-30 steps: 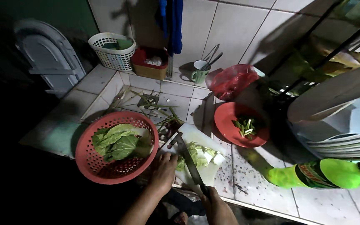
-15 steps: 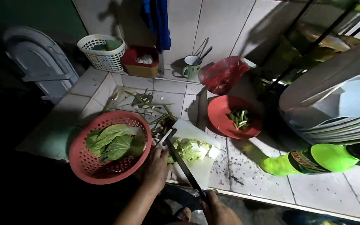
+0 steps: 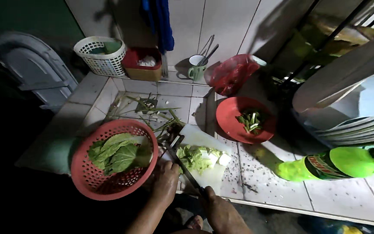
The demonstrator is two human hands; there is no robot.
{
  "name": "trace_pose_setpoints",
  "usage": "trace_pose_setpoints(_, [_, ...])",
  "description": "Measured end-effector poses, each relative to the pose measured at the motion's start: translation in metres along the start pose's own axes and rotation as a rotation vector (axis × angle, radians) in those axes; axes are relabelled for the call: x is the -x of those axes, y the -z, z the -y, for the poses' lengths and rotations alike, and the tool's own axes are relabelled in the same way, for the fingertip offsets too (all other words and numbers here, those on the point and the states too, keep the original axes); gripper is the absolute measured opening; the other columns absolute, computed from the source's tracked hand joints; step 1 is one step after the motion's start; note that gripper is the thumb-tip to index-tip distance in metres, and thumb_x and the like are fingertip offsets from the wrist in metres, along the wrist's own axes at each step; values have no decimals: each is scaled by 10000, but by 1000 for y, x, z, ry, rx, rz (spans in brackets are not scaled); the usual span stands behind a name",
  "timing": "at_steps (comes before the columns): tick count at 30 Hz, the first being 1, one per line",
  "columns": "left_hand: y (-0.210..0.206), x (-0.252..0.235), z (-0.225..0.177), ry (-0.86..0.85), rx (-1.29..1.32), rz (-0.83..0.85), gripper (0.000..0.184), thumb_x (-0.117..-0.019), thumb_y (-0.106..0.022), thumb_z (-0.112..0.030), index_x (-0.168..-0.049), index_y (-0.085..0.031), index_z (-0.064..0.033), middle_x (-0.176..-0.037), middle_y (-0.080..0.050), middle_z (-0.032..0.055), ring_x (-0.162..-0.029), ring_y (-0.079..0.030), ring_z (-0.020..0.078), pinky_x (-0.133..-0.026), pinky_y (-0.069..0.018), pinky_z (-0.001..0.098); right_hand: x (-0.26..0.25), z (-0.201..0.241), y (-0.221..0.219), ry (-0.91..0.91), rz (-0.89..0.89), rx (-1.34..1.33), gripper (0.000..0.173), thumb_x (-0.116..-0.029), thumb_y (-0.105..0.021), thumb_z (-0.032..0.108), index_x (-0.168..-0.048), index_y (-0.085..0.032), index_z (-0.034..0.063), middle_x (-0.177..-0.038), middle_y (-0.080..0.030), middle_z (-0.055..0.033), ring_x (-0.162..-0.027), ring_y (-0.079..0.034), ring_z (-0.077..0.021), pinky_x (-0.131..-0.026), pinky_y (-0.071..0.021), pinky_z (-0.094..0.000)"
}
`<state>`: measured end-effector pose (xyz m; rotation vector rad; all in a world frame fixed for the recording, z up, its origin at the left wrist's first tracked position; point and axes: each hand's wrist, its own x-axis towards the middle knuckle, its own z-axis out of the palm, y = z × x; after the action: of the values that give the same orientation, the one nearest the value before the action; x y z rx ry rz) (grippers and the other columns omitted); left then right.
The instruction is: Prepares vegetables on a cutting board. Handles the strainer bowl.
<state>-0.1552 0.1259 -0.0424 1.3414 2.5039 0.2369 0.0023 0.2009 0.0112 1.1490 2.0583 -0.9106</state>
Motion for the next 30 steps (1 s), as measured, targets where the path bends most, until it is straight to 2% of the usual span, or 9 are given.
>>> trace_pose_setpoints(4, [1, 5, 19, -16, 214, -46, 314, -988, -615, -157, -1268, -679, -29, -1237, -665, 179, -1169, -639, 323, -1030, -508, 477, -5, -19, -5, 130, -63, -107, 462, -1102, -420, 416, -1422, -497, 92, -1079, -705, -221, -1033, -702, -411, -895, -544, -585])
trace_pose_setpoints(8, [-3, 5, 22, -13, 480, -332, 297, -909, -683, -98, -1183, -692, 15, -1201, -681, 198, -1131, -663, 299, -994, -538, 468, 7, -45, -20, 335, -226, -317, 442, -1081, -492, 367, -1360, -564, 32, -943, -705, -216, -875, -710, -398, -802, -560, -599])
trace_pose_setpoints(10, [-3, -5, 15, -70, 531, -354, 407, -870, -710, -101, -1254, -641, 16, -1321, -622, 197, -1245, -599, 298, -1049, -501, 488, 18, -54, -22, 419, -361, -407, 418, -1069, -520, 318, -1335, -577, -1, -879, -698, -194, -777, -701, -358, -735, -572, -569])
trace_pose_setpoints(12, [2, -18, 2, -88, 478, -226, 684, -851, -782, -255, -1461, -518, -91, -1543, -462, 163, -1421, -450, 319, -1141, -398, 552, 22, -65, -20, 452, -480, -471, 396, -1067, -524, 288, -1322, -575, -9, -819, -685, -158, -685, -682, -299, -666, -581, -516])
trace_pose_setpoints(14, [13, -30, -12, -86, 306, -57, 929, -808, -834, -478, -1591, -366, -301, -1679, -260, 88, -1488, -363, 319, -1130, -401, 580, 17, -81, -19, 451, -584, -549, 393, -1070, -502, 289, -1303, -571, -20, -759, -657, -119, -580, -643, -231, -576, -578, -450])
trace_pose_setpoints(16, [22, -40, -22, -131, 155, 58, 866, -827, -824, -484, -1571, -393, -381, -1666, -291, 80, -1479, -367, 331, -1134, -388, 583, 5, -103, -18, 425, -662, -628, 413, -1074, -478, 309, -1303, -556, -26, -743, -639, -93, -530, -619, -187, -522, -576, -408])
trace_pose_setpoints(22, [22, -49, -20, -104, 205, -13, 391, -902, -739, -125, -1291, -697, -146, -1320, -660, 102, -1224, -623, 278, -1055, -489, 496, -44, -168, -2, 384, -815, -719, 474, -1042, -468, 372, -1296, -592, -9, -790, -661, -86, -582, -642, -171, -563, -586, -401])
trace_pose_setpoints(26, [19, -47, -13, 112, 506, -169, 334, -889, -725, -47, -1223, -709, -44, -1185, -713, 150, -1120, -674, 252, -1009, -520, 466, -62, -172, -11, 449, -947, -767, 490, -1033, -470, 396, -1239, -632, -18, -795, -673, -65, -616, -640, -116, -596, -581, -344])
trace_pose_setpoints(30, [28, -49, -15, 271, 713, -266, 393, -896, -701, -36, -1286, -662, -22, -1232, -678, 176, -1145, -656, 234, -999, -530, 448, -69, -175, -16, 516, -1003, -751, 531, -1047, -452, 433, -1200, -645, -37, -787, -691, -64, -640, -666, -109, -619, -596, -336])
